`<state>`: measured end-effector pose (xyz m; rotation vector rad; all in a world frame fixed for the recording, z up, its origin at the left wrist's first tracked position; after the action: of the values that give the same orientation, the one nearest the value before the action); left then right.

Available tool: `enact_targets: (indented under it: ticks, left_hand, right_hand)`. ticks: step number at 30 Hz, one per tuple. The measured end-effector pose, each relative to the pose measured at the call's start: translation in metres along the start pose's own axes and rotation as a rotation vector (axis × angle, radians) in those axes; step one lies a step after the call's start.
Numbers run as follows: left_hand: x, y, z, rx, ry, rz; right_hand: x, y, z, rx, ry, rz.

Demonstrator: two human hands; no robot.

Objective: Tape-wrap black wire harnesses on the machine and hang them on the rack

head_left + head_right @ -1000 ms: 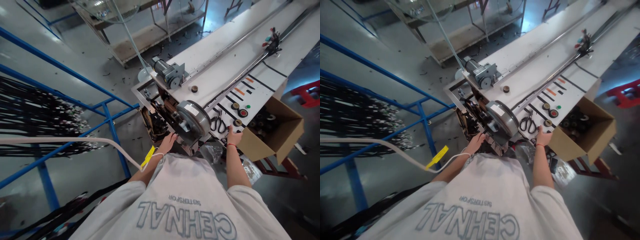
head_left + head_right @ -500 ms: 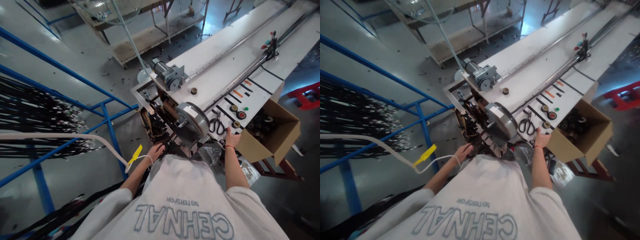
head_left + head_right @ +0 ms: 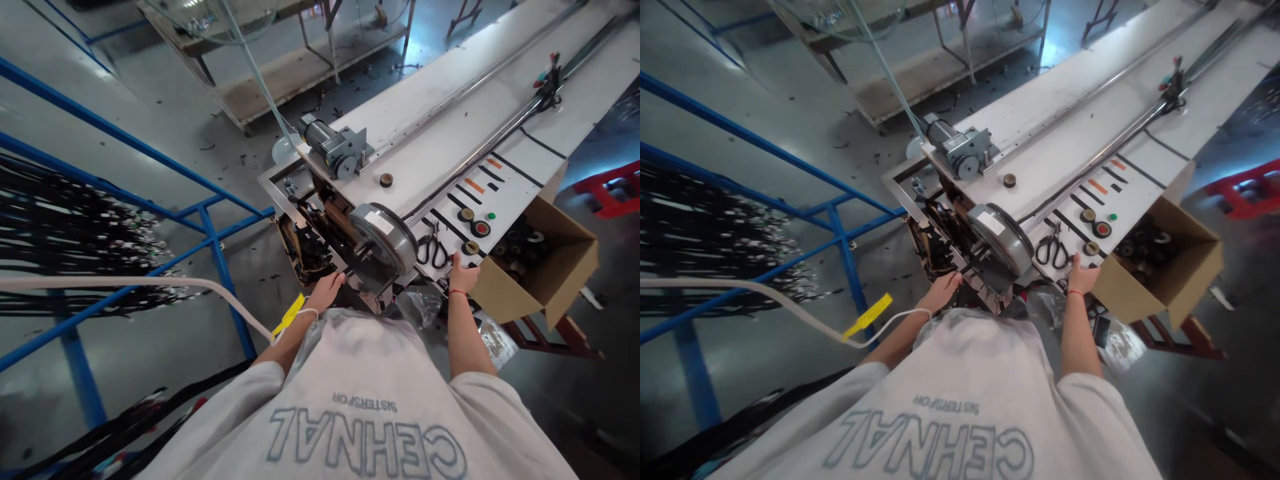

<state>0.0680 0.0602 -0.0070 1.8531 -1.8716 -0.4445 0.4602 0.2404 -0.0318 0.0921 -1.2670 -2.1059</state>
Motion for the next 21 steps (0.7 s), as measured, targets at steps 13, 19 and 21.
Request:
enact_targets:
  ticks: [13, 19, 21]
  left_hand:
    - [0.050, 0.022, 0.050, -0.015, -0.003, 0.035]
    - [0.065, 0.023, 0.025, 0.007, 0.064, -0.051]
    - [0.053, 0.019, 0.021, 0.007, 0.075, -0.064]
  right_hand:
    - [-0.003, -0.002, 0.000, 0.007, -0.019, 0.006]
    - [0.003, 0.002, 0.003, 0.018, -0.025, 0.015]
    - [0.004, 0.003, 0.004, 0.020, -0.022, 0.021]
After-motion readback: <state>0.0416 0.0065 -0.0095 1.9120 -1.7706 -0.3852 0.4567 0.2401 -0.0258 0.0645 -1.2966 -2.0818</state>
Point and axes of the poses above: each hand's wrist, its own x-axis away from the middle knuckle, its own y-axis out of the back of the hand, z = x × y, the point moved 6 cm from there along -x, towards the middle knuckle, and after that the axes turned 15 degrees about -y, right-handed, at the moved point
